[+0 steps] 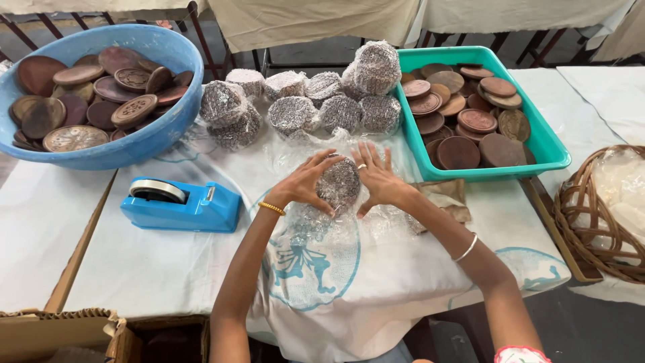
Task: The person wraps small, round, brown pottery items in bubble wrap and secures them with tape. They then place the wrapped items into a cardboard box. The person also wipes a pottery item with a cloth before wrapping it.
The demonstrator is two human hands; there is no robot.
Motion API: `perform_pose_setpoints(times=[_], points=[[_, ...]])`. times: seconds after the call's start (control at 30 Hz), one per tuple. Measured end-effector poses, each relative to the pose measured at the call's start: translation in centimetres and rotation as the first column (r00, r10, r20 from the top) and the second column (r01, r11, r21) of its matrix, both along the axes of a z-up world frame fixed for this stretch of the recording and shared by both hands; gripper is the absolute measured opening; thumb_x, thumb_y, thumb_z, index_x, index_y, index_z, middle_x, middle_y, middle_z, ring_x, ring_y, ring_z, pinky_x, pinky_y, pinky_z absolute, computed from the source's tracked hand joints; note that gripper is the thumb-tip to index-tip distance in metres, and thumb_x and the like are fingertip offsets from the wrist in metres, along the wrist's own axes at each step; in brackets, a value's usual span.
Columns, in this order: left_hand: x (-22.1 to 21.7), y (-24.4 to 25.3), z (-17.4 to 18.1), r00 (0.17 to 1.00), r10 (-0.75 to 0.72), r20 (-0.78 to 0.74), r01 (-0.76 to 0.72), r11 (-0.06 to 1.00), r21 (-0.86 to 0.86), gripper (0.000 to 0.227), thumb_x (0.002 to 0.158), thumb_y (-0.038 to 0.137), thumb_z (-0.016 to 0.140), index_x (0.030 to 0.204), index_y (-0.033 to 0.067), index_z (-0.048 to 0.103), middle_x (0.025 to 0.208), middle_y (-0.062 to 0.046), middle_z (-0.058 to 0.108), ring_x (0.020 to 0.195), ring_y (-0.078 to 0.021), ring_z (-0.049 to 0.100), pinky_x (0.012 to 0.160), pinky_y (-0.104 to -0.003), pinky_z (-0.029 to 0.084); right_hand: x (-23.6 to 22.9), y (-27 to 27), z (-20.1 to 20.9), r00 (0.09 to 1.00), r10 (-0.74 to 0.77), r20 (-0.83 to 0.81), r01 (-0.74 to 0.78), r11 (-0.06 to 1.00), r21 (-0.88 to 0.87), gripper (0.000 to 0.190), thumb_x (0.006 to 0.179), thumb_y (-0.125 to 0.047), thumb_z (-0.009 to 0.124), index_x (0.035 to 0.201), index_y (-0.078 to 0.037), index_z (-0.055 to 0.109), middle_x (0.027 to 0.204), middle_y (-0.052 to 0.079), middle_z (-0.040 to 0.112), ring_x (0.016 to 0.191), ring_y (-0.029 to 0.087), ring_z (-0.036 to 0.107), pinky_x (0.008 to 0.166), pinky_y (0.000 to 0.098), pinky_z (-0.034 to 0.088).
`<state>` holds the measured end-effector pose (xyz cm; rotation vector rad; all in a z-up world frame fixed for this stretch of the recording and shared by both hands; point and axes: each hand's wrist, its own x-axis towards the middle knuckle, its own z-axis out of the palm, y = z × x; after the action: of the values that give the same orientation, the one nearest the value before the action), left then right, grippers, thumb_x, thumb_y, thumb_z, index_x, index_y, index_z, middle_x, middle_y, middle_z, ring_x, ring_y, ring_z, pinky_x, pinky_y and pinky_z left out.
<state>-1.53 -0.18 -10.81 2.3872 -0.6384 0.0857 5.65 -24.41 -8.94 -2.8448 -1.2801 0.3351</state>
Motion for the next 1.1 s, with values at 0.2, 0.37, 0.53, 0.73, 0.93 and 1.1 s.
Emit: perform_pose_setpoints(times=[0.2, 0.37, 0.53, 0.73, 0.93, 1.1], points=[[-0.1, 1.6, -0.8, 0.995, 0.086, -0.053, -0.073, 0.976, 0.203, 0.153, 0.030, 0.044, 0.103, 0.160, 0.0303, 0.025, 0.169, -0.012, 0.013, 0.154, -0.0420, 0.016, 0.123, -0.058, 0.017, -0.3, 0.0, 1.7, 0.948, 0.317, 0.012, -0.311, 0.922, 0.233, 0.173, 0.036, -0.065, 0.093, 0.158, 0.000, -0.010, 0.166, 0.030, -0.010, 0.155, 0.043, -0.014, 0.127, 0.0565, 0.002], [-0.2, 3.3, -1.3, 0.982, 0.076, -0.174, -0.062, 0.995, 0.083, 0.164, 0.026, 0.041, 0.097, 0.164, 0.0260, 0.010, 0.169, -0.009, 0.024, 0.155, -0.0345, 0.025, 0.128, -0.058, 0.015, 0.2, 2.1, 1.8, 0.936, 0.347, -0.060, -0.288, 0.853, 0.436, 0.161, 0.049, -0.070, 0.090, 0.161, -0.001, -0.004, 0.169, 0.028, -0.004, 0.157, 0.042, -0.007, 0.128, 0.0511, 0.008], [-0.8, 3.9, 0.4, 0.988, 0.094, -0.122, -0.093, 0.996, 0.015, 0.164, 0.033, 0.052, 0.097, 0.166, 0.0222, 0.006, 0.171, -0.012, 0.016, 0.158, -0.0362, 0.012, 0.124, -0.061, 0.009, 1.9, 2.3, -0.2, 0.925, 0.368, -0.096, -0.287, 0.840, 0.460, 0.160, 0.052, -0.072, 0.090, 0.159, 0.004, -0.001, 0.168, 0.028, 0.007, 0.158, 0.041, 0.007, 0.129, 0.0467, 0.013], [-0.7, 1.2, -0.2, 0.969, 0.135, 0.205, -0.154, 0.985, 0.076, 0.156, 0.045, 0.074, 0.095, 0.165, 0.0180, 0.013, 0.170, -0.019, 0.021, 0.158, -0.0406, 0.017, 0.126, -0.058, 0.018, 1.4, 2.8, -1.0, 0.931, 0.354, -0.087, -0.289, 0.862, 0.417, 0.164, 0.044, -0.067, 0.096, 0.155, 0.007, 0.001, 0.164, 0.030, 0.012, 0.154, 0.044, 0.012, 0.127, 0.0453, 0.015], [-1.1, 0.8, -0.8, 0.987, 0.149, -0.055, -0.151, 0.988, -0.031, 0.163, 0.037, 0.063, 0.095, 0.164, 0.0096, 0.007, 0.162, -0.024, 0.031, 0.148, -0.0409, 0.034, 0.125, -0.046, 0.030, 1.3, 2.3, -1.0, 0.938, 0.334, -0.097, -0.258, 0.856, 0.449, 0.164, 0.042, -0.060, 0.099, 0.159, 0.001, 0.003, 0.165, 0.027, 0.015, 0.154, 0.043, 0.014, 0.127, 0.0465, 0.016], [-0.9, 1.7, -1.7, 0.997, 0.082, 0.006, -0.080, 0.985, -0.150, 0.164, 0.037, 0.053, 0.100, 0.165, 0.0120, 0.006, 0.166, -0.022, 0.030, 0.151, -0.0410, 0.034, 0.126, -0.046, 0.028, 2.2, 1.8, -2.6, 0.930, 0.355, -0.098, -0.252, 0.806, 0.535, 0.164, 0.041, -0.057, 0.101, 0.160, -0.001, 0.003, 0.165, 0.028, 0.015, 0.154, 0.043, 0.015, 0.127, 0.0477, 0.018]])
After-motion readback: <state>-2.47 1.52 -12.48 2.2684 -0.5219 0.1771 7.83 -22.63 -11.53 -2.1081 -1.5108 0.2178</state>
